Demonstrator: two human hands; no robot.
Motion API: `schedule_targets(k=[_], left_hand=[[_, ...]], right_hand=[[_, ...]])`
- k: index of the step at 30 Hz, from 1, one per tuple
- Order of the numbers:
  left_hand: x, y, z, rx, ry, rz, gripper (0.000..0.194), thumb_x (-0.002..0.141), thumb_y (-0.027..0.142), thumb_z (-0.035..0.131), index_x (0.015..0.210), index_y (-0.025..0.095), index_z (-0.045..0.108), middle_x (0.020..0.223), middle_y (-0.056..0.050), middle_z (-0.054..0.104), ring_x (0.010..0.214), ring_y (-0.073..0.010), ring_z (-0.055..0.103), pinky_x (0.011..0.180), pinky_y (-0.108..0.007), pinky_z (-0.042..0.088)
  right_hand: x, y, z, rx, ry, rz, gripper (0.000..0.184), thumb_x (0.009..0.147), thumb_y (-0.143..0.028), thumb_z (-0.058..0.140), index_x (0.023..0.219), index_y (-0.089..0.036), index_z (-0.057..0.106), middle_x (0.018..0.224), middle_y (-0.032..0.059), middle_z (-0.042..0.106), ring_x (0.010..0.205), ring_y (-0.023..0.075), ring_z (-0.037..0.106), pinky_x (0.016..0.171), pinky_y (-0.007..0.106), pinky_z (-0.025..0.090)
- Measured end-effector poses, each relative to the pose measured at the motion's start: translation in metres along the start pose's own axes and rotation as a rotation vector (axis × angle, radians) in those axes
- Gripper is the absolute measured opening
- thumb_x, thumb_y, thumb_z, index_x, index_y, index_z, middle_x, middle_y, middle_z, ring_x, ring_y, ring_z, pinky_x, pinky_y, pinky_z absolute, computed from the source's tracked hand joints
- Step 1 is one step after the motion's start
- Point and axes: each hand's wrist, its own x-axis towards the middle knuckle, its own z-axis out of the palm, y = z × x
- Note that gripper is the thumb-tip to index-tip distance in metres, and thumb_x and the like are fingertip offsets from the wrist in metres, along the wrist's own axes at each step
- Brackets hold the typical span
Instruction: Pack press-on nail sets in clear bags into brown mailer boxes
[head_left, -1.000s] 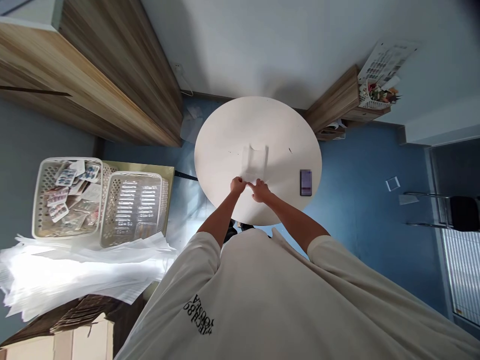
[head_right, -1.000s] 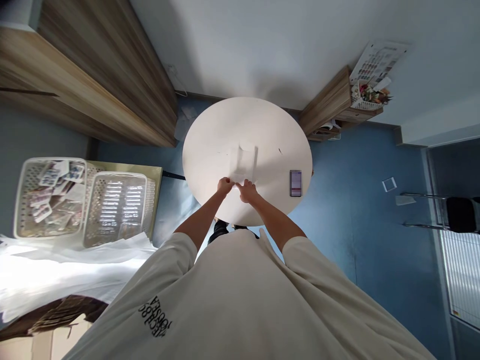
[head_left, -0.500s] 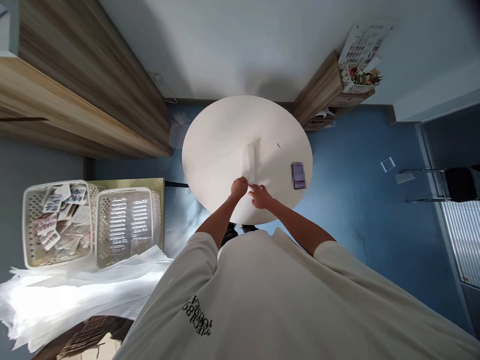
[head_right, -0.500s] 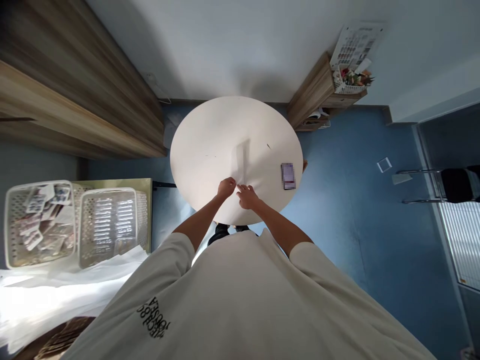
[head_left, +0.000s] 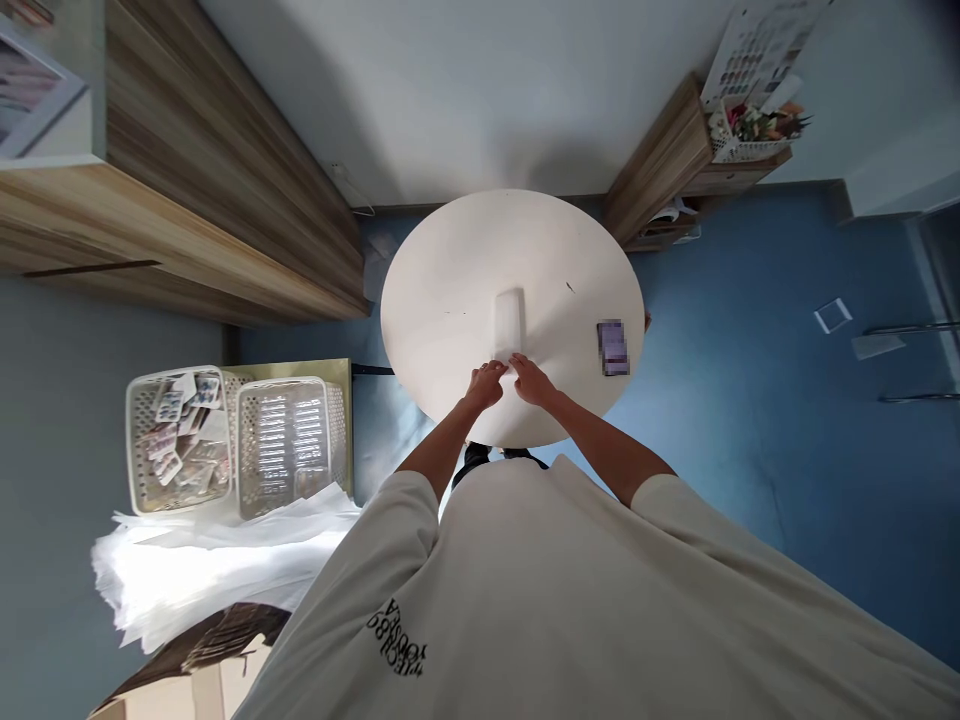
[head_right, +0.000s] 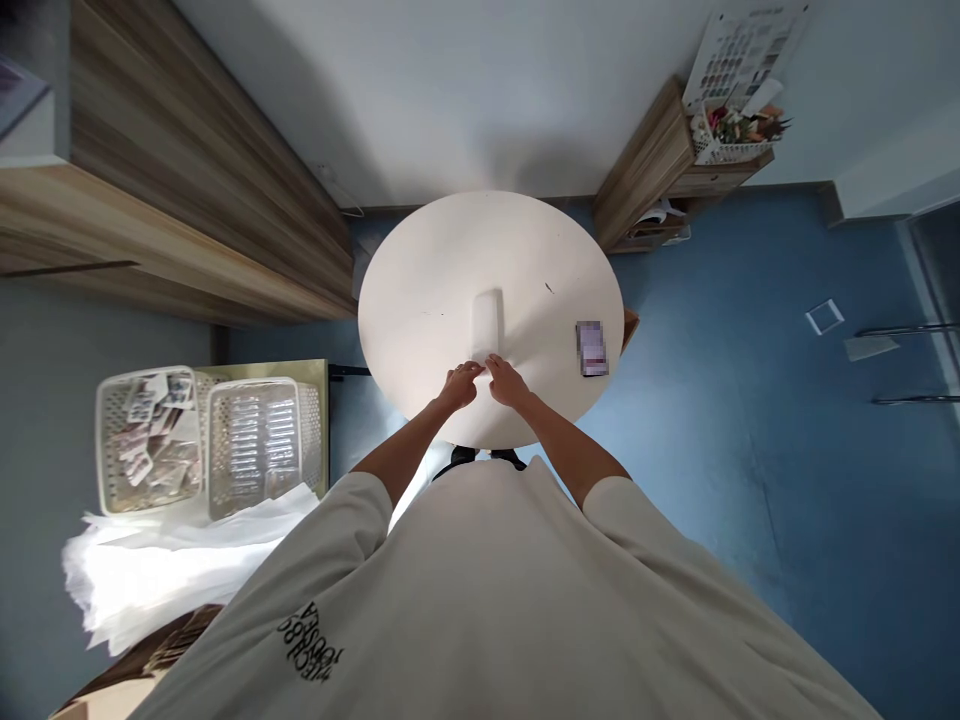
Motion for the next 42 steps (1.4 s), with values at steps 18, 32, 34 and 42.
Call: schedule_targets(k=[18,32,34,42], left_hand=[[0.021,-0.012,0.000,0.195,0.091,0.168,0.059,0.091,0.006,0.049,0.149,0.017,0.055,0.175,-0.014,0.035,0.164,-0.0288,0.030,0.131,-0.055,0.030],[0.034,-0.007,-0.019,0.190,0.045,0.138,0.064,0.086,0.014,0.062,0.149,0.015,0.052,0.165,-0.015,0.051,0.153,-0.0321,0.046,0.128,-0.049,0.029],[0.033,-0.006,-0.022,0.167,0.033,0.116,0.066,0.086,0.019,0.065,0.151,0.017,0.050,0.164,-0.015,0.052,0.152,-0.0328,0.046,0.128,-0.049,0.028],[-0.008,-0.004,-0.010,0.051,-0.026,0.032,0.050,0.090,0.018,0.060,0.139,0.022,0.058,0.134,-0.012,0.072,0.131,-0.0304,0.063,0.121,-0.051,0.036]], right_hand=[[0.013,0.020,0.017,-0.252,0.131,-0.151,0.051,0.099,-0.003,0.043,0.144,-0.016,0.062,0.158,0.0158,0.056,0.137,0.0324,0.054,0.114,0.046,0.040],[0.029,0.021,0.002,-0.221,0.098,-0.174,0.053,0.089,0.001,0.053,0.139,-0.014,0.064,0.141,0.0171,0.064,0.122,0.0342,0.058,0.108,0.046,0.044],[0.028,0.022,0.000,-0.217,0.107,-0.177,0.051,0.088,0.000,0.055,0.136,-0.013,0.065,0.140,0.0172,0.065,0.122,0.0342,0.058,0.108,0.046,0.043],[-0.001,0.011,-0.003,-0.181,0.031,-0.213,0.042,0.089,-0.011,0.061,0.129,-0.018,0.071,0.130,0.0125,0.074,0.116,0.0313,0.064,0.106,0.044,0.043]])
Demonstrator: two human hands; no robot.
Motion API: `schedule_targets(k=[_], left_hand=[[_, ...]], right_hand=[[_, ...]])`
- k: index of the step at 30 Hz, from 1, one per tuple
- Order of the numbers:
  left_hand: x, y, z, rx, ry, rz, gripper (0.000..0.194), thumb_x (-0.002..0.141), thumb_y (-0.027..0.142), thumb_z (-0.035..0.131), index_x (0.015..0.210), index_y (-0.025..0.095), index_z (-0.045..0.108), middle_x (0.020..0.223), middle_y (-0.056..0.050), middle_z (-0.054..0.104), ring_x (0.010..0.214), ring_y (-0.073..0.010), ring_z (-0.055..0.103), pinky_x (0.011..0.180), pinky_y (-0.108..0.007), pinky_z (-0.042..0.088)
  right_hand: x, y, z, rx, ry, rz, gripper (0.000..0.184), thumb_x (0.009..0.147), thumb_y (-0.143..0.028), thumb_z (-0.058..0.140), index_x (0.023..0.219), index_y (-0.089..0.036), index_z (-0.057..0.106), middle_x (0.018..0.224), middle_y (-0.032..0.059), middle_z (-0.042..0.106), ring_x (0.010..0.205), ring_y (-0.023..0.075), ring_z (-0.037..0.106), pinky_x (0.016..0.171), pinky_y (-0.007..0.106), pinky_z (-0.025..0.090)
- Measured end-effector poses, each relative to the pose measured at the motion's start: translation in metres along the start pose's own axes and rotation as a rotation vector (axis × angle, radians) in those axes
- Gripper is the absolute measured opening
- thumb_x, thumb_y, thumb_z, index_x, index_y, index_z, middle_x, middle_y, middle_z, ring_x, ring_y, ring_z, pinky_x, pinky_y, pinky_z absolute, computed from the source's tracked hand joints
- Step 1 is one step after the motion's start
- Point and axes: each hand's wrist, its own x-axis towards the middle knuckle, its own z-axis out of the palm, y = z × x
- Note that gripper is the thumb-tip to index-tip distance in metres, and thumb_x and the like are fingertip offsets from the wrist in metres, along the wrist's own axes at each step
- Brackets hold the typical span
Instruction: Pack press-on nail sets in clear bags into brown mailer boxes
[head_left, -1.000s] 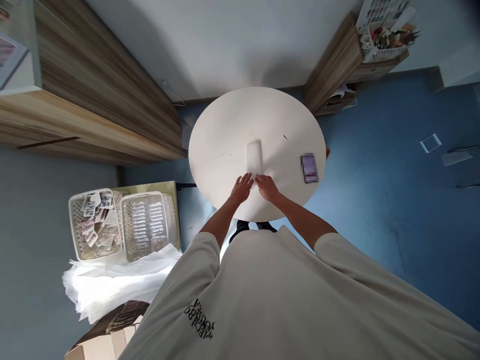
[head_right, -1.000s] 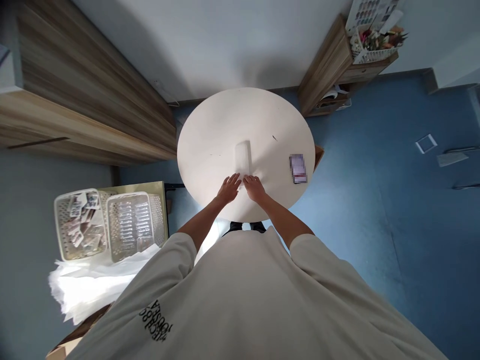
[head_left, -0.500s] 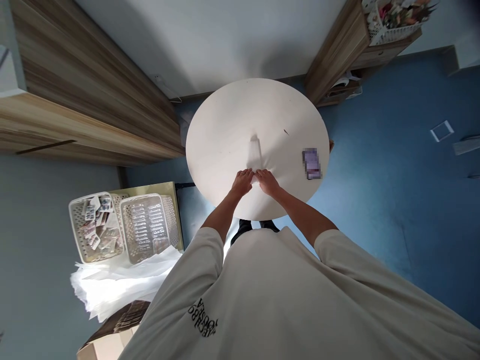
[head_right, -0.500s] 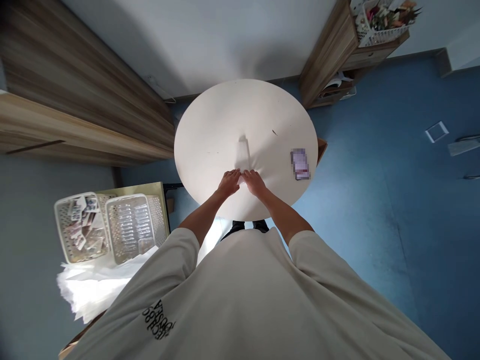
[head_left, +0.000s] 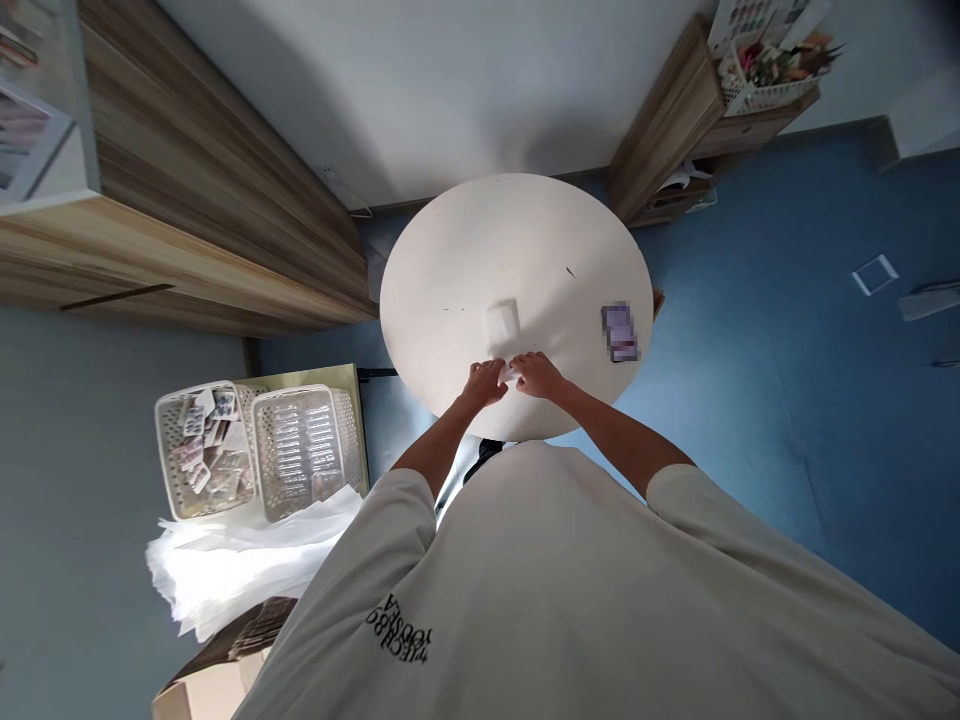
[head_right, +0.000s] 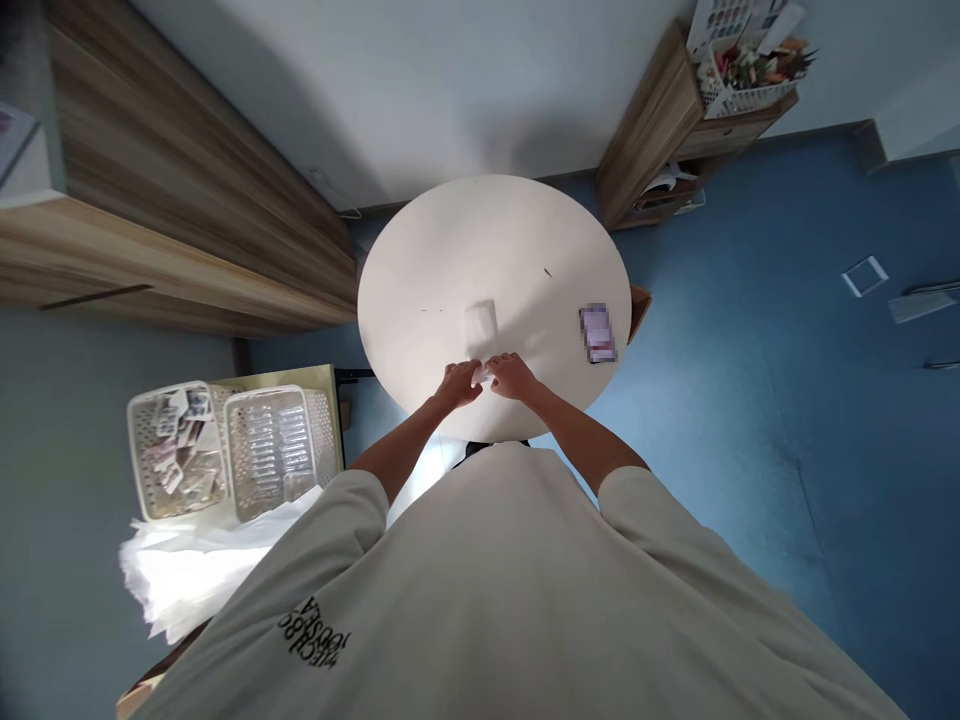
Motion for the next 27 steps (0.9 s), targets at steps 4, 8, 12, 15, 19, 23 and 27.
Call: schedule_targets(k=[4,8,12,15,19,23,27], left_hand=[[-0.016,0.002,0.009,-0.173,0.004,-0.093,0.044,0.094,0.023,0.058,0.137,0.027,0.062,0.139,-0.007,0.069,0.134,-0.0268,0.062,0.121,-0.046,0.040],[-0.007,0.001,0.010,-0.365,0.038,-0.276,0.040,0.100,0.031,0.052,0.137,0.026,0.064,0.147,-0.009,0.064,0.130,-0.0259,0.065,0.106,-0.039,0.054],[0.007,0.003,0.014,-0.447,0.122,-0.399,0.040,0.104,0.035,0.048,0.141,0.024,0.055,0.131,-0.011,0.072,0.122,-0.0274,0.069,0.098,-0.042,0.058],[0.006,0.008,0.023,-0.436,0.219,-0.399,0.048,0.101,0.026,0.049,0.149,0.025,0.046,0.138,-0.013,0.068,0.125,-0.0260,0.068,0.099,-0.042,0.059],[-0.002,0.016,0.029,-0.336,0.250,-0.366,0.069,0.098,0.019,0.049,0.163,0.022,0.029,0.157,-0.018,0.053,0.140,-0.0276,0.059,0.107,-0.043,0.056],[-0.002,0.018,0.029,-0.278,0.209,-0.361,0.075,0.098,0.022,0.051,0.168,0.019,0.024,0.164,-0.019,0.045,0.148,-0.0319,0.051,0.115,-0.047,0.050],[0.010,0.016,0.024,-0.264,0.178,-0.388,0.079,0.095,0.026,0.056,0.168,0.018,0.027,0.163,-0.022,0.045,0.148,-0.0367,0.050,0.117,-0.052,0.048]], right_hand=[[-0.010,-0.003,-0.003,0.073,-0.069,0.004,0.040,0.095,-0.022,0.061,0.134,-0.021,0.070,0.135,0.0105,0.074,0.118,0.0302,0.066,0.103,0.042,0.046],[-0.001,0.003,-0.005,0.146,-0.077,0.077,0.035,0.104,-0.028,0.054,0.135,-0.019,0.069,0.136,0.0122,0.073,0.119,0.0294,0.067,0.102,0.040,0.049],[0.017,0.008,-0.001,0.271,-0.049,0.238,0.040,0.108,-0.034,0.049,0.144,-0.020,0.061,0.135,0.0124,0.073,0.115,0.0281,0.069,0.095,0.037,0.053],[0.028,0.007,0.004,0.347,0.001,0.327,0.045,0.108,-0.036,0.048,0.149,-0.018,0.054,0.131,0.0125,0.073,0.113,0.0287,0.069,0.093,0.038,0.054],[0.035,0.003,0.009,0.376,0.074,0.402,0.050,0.104,-0.035,0.054,0.151,-0.018,0.051,0.133,0.0144,0.070,0.117,0.0305,0.067,0.098,0.040,0.054],[0.039,0.000,0.013,0.404,0.131,0.494,0.062,0.099,-0.037,0.061,0.156,-0.018,0.042,0.143,0.0170,0.063,0.121,0.0307,0.066,0.099,0.041,0.055],[0.043,-0.002,0.015,0.400,0.130,0.619,0.062,0.098,-0.039,0.063,0.152,-0.018,0.043,0.150,0.0189,0.058,0.122,0.0304,0.066,0.097,0.040,0.056]])
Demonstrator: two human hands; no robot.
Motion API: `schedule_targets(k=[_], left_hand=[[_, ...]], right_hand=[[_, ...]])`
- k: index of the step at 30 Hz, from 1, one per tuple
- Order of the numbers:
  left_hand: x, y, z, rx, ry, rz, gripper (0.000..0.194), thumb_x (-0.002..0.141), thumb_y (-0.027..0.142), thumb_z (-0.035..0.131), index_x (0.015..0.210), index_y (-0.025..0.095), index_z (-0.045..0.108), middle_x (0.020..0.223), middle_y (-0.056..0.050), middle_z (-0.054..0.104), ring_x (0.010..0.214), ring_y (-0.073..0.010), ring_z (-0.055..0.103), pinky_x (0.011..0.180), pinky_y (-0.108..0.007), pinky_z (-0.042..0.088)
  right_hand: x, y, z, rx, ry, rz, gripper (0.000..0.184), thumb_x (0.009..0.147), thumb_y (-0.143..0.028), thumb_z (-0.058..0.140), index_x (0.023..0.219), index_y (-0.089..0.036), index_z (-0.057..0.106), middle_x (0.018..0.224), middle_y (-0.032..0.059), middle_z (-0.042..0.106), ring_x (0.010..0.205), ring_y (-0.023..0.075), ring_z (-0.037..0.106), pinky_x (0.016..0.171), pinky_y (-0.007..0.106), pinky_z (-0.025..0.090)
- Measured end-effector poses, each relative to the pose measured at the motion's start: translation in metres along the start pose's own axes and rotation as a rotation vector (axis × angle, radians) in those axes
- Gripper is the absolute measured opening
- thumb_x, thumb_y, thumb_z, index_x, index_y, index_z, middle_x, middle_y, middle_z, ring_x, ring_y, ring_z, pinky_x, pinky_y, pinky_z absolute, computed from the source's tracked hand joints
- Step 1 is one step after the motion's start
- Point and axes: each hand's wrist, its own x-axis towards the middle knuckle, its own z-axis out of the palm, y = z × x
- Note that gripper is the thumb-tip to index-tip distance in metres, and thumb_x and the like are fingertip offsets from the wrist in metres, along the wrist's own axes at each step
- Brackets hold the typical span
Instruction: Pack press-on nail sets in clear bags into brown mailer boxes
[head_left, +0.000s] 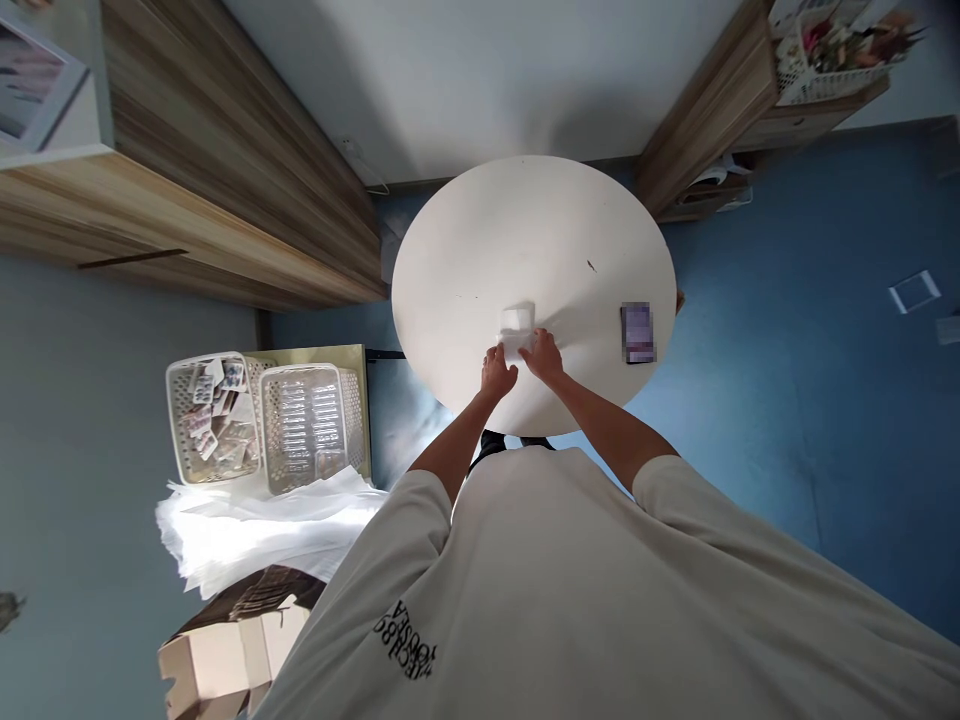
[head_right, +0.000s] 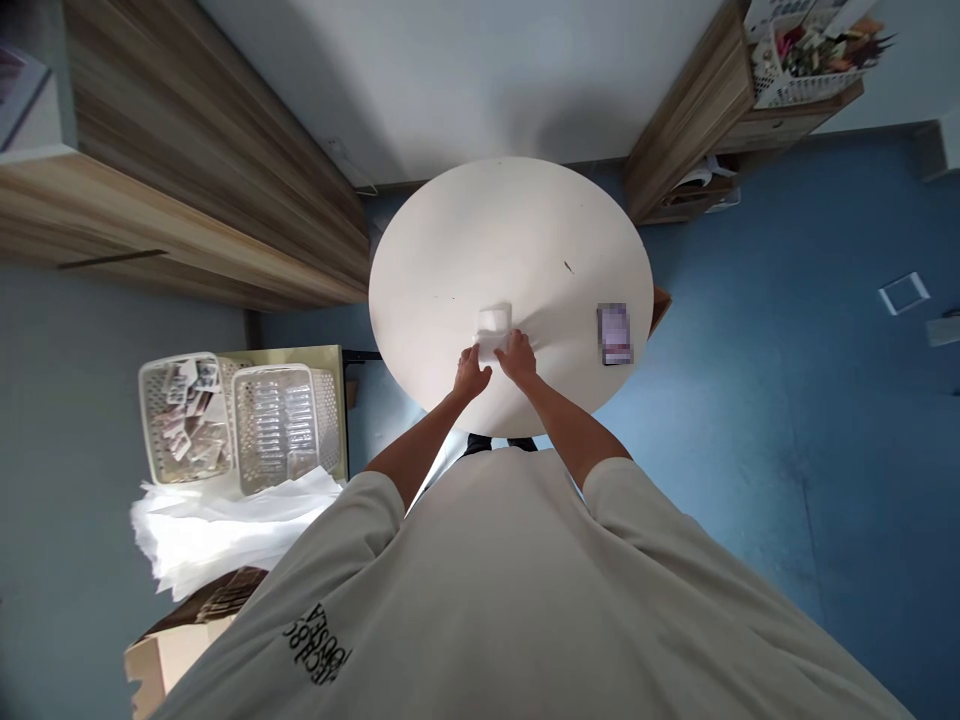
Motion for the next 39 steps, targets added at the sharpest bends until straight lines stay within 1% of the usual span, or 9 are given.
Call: schedule_targets(k=[5,9,13,16,20,24,29,33,39], left_hand=[[0.007,0.005,-0.010,0.080,-0.098,-0.020,0.080,0.094,0.030,0.058,0.168,0.017,0.028,0.164,-0.023,0.044,0.148,-0.0371,0.050,0.116,-0.050,0.049],[-0.013,0.006,-0.012,0.140,-0.014,0.071,0.076,0.095,0.023,0.053,0.167,0.019,0.029,0.168,-0.020,0.040,0.150,-0.0366,0.047,0.117,-0.052,0.046],[-0.037,0.005,-0.010,0.232,-0.043,0.193,0.072,0.094,0.018,0.052,0.164,0.023,0.037,0.175,-0.015,0.032,0.157,-0.0353,0.038,0.123,-0.055,0.040],[-0.043,0.002,-0.012,0.274,-0.067,0.240,0.076,0.092,0.015,0.053,0.166,0.024,0.035,0.177,-0.013,0.029,0.161,-0.0336,0.033,0.126,-0.056,0.036],[-0.037,-0.009,-0.023,0.307,-0.107,0.241,0.076,0.090,0.013,0.051,0.165,0.020,0.037,0.178,-0.015,0.028,0.163,-0.0328,0.029,0.128,-0.056,0.033],[-0.027,-0.031,-0.042,0.314,-0.092,0.228,0.076,0.089,0.013,0.050,0.165,0.015,0.038,0.178,-0.017,0.026,0.164,-0.0337,0.027,0.130,-0.056,0.030],[-0.010,-0.067,-0.074,0.285,-0.060,0.223,0.087,0.086,0.013,0.052,0.169,0.020,0.030,0.178,-0.015,0.027,0.164,-0.0356,0.027,0.129,-0.061,0.031],[0.007,-0.098,-0.103,0.298,-0.040,0.205,0.091,0.085,0.012,0.052,0.171,0.020,0.025,0.179,-0.014,0.026,0.165,-0.0350,0.025,0.131,-0.061,0.026],[0.026,-0.136,-0.140,0.291,0.030,0.151,0.088,0.084,0.011,0.051,0.170,0.014,0.031,0.179,-0.015,0.024,0.164,-0.0365,0.025,0.133,-0.059,0.021]], right_hand=[[-0.001,-0.007,0.002,0.094,0.017,0.115,0.047,0.096,-0.037,0.065,0.138,-0.019,0.052,0.127,0.0168,0.071,0.111,0.0313,0.070,0.091,0.042,0.058],[-0.002,-0.009,0.002,0.137,0.011,0.191,0.029,0.095,-0.039,0.068,0.115,-0.019,0.063,0.113,0.0150,0.075,0.103,0.0302,0.072,0.088,0.040,0.058],[0.003,-0.007,-0.001,0.149,-0.022,0.216,0.020,0.093,-0.041,0.072,0.095,-0.022,0.066,0.100,0.0122,0.076,0.094,0.0279,0.073,0.086,0.039,0.058],[0.007,-0.008,-0.001,0.155,-0.030,0.218,0.019,0.091,-0.039,0.073,0.090,-0.022,0.066,0.094,0.0105,0.076,0.088,0.0261,0.072,0.083,0.038,0.058],[0.011,-0.021,0.006,0.157,-0.031,0.200,0.016,0.092,-0.037,0.071,0.089,-0.022,0.066,0.092,0.0090,0.076,0.088,0.0252,0.073,0.084,0.037,0.058],[0.020,-0.049,0.020,0.170,-0.031,0.172,0.015,0.093,-0.036,0.070,0.091,-0.021,0.068,0.098,0.0100,0.078,0.092,0.0249,0.073,0.086,0.035,0.057],[0.037,-0.096,0.042,0.190,-0.026,0.135,0.016,0.093,-0.037,0.068,0.092,-0.021,0.070,0.100,0.0089,0.078,0.092,0.0240,0.072,0.086,0.034,0.056],[0.052,-0.138,0.061,0.190,-0.013,0.093,0.016,0.092,-0.037,0.068,0.089,-0.022,0.069,0.094,0.0074,0.077,0.090,0.0237,0.071,0.086,0.034,0.055],[0.073,-0.193,0.087,0.168,-0.009,0.015,0.014,0.093,-0.034,0.066,0.090,-0.021,0.071,0.096,0.0087,0.078,0.092,0.0244,0.071,0.087,0.033,0.055]])
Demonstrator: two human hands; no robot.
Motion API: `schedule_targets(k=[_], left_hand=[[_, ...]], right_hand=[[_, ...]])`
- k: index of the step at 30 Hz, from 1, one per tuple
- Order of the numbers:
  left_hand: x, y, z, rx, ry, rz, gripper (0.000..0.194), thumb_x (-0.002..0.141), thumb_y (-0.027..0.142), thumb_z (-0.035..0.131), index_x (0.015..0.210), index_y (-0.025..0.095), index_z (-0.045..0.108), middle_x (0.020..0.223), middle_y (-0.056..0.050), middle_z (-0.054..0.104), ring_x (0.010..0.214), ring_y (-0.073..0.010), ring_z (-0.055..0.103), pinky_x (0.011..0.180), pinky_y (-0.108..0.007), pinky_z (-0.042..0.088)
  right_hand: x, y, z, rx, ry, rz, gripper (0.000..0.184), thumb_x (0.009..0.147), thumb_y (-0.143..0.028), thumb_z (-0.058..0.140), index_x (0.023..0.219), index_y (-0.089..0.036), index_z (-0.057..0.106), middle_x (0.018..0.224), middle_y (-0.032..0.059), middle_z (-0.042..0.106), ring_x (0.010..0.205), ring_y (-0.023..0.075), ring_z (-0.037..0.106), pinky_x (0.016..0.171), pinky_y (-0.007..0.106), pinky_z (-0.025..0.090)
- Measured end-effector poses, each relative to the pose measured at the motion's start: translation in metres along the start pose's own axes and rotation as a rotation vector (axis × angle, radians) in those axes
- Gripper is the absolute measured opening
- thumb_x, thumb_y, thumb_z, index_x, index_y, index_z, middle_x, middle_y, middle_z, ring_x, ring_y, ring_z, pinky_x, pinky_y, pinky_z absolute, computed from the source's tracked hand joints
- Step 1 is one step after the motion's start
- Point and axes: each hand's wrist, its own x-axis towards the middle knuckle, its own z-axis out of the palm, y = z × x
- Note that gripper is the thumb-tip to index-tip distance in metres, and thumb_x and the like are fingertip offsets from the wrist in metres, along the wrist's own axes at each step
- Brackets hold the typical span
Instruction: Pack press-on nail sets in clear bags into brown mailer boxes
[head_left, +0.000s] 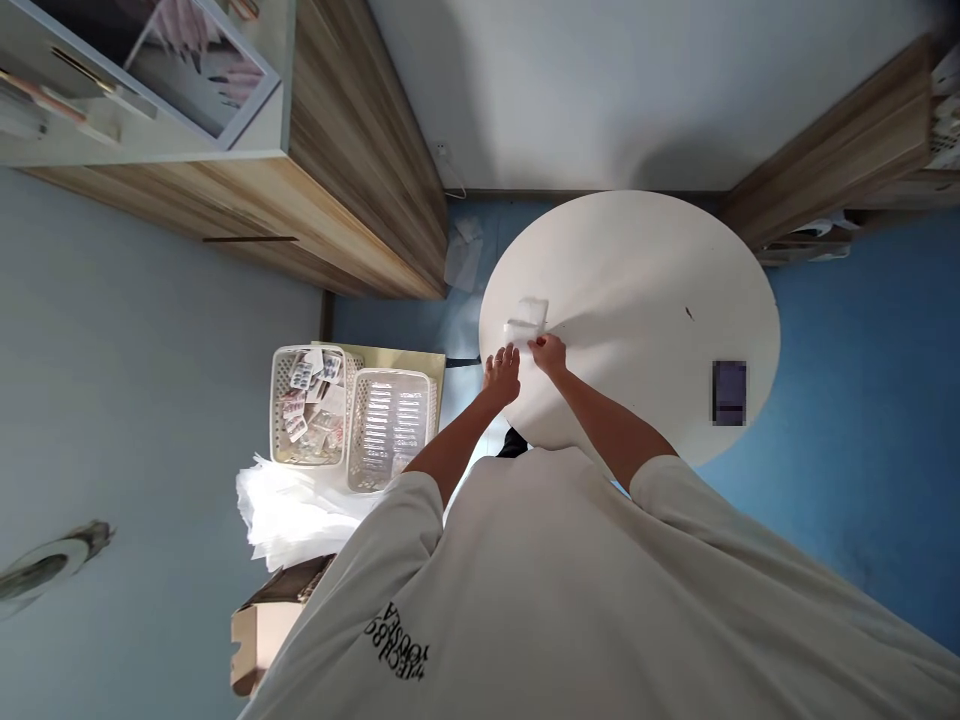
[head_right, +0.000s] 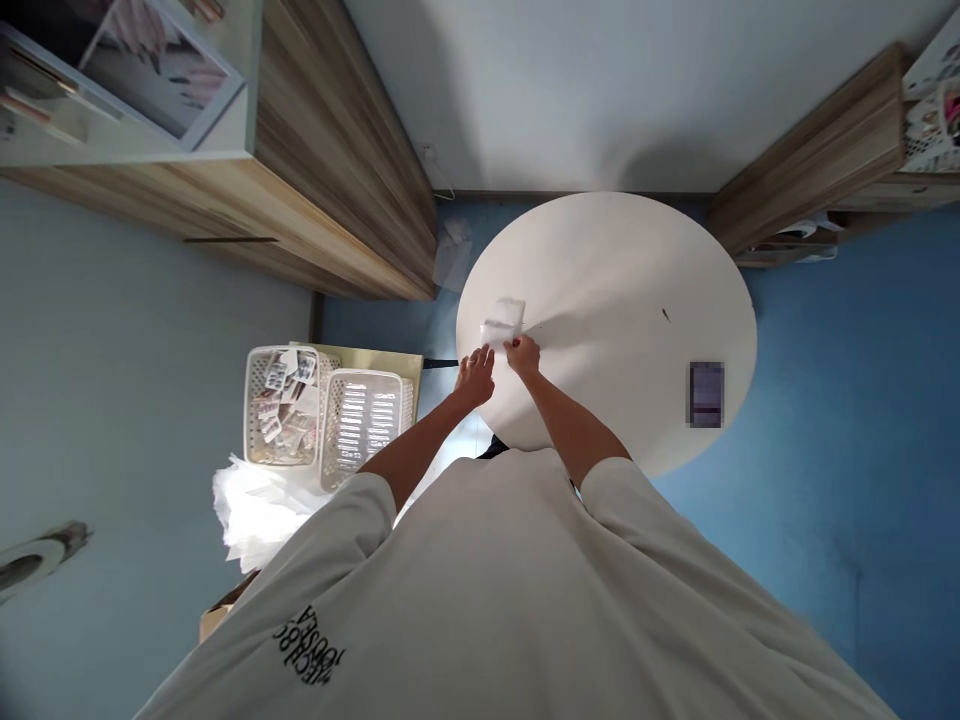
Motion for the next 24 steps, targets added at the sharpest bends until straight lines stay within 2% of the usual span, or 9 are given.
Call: schedule_targets(k=[5,10,14,19,24], left_hand=[[0.005,-0.018,-0.009,-0.055,0.000,0.000,0.088,0.083,0.015,0.055,0.169,0.016,0.034,0.179,-0.014,0.024,0.160,-0.0389,0.034,0.132,-0.061,0.024],[0.008,-0.015,-0.007,-0.026,0.030,0.008,0.089,0.084,0.015,0.056,0.170,0.015,0.032,0.176,-0.018,0.031,0.160,-0.0395,0.034,0.131,-0.062,0.023],[0.003,-0.009,-0.009,0.007,0.048,-0.004,0.083,0.087,0.011,0.050,0.168,0.013,0.035,0.176,-0.018,0.032,0.163,-0.0359,0.028,0.133,-0.058,0.022],[-0.020,0.009,-0.012,0.080,0.055,-0.043,0.079,0.092,0.012,0.047,0.169,0.012,0.031,0.179,-0.016,0.025,0.164,-0.0327,0.027,0.133,-0.053,0.024],[-0.054,0.045,0.001,0.062,0.114,-0.108,0.077,0.095,0.015,0.046,0.170,0.013,0.029,0.179,-0.016,0.025,0.164,-0.0325,0.027,0.132,-0.052,0.025]], right_hand=[[0.008,-0.015,0.010,-0.036,0.007,-0.032,0.014,0.094,-0.033,0.065,0.090,-0.021,0.071,0.097,0.0083,0.078,0.095,0.0243,0.071,0.089,0.033,0.054],[0.003,-0.014,0.009,-0.043,0.033,-0.018,0.016,0.094,-0.036,0.067,0.097,-0.021,0.070,0.099,0.0084,0.078,0.093,0.0242,0.070,0.088,0.033,0.054],[-0.008,-0.009,0.000,-0.023,0.070,-0.027,0.023,0.098,-0.040,0.062,0.109,-0.020,0.069,0.100,0.0090,0.078,0.093,0.0244,0.070,0.088,0.034,0.053],[-0.027,0.010,-0.026,-0.054,0.041,-0.077,0.019,0.101,-0.036,0.056,0.104,-0.023,0.069,0.105,0.0089,0.077,0.096,0.0227,0.069,0.084,0.030,0.051],[-0.054,0.041,-0.055,-0.117,0.003,-0.138,0.019,0.100,-0.029,0.052,0.096,-0.024,0.070,0.098,0.0059,0.077,0.090,0.0213,0.067,0.079,0.028,0.050]])
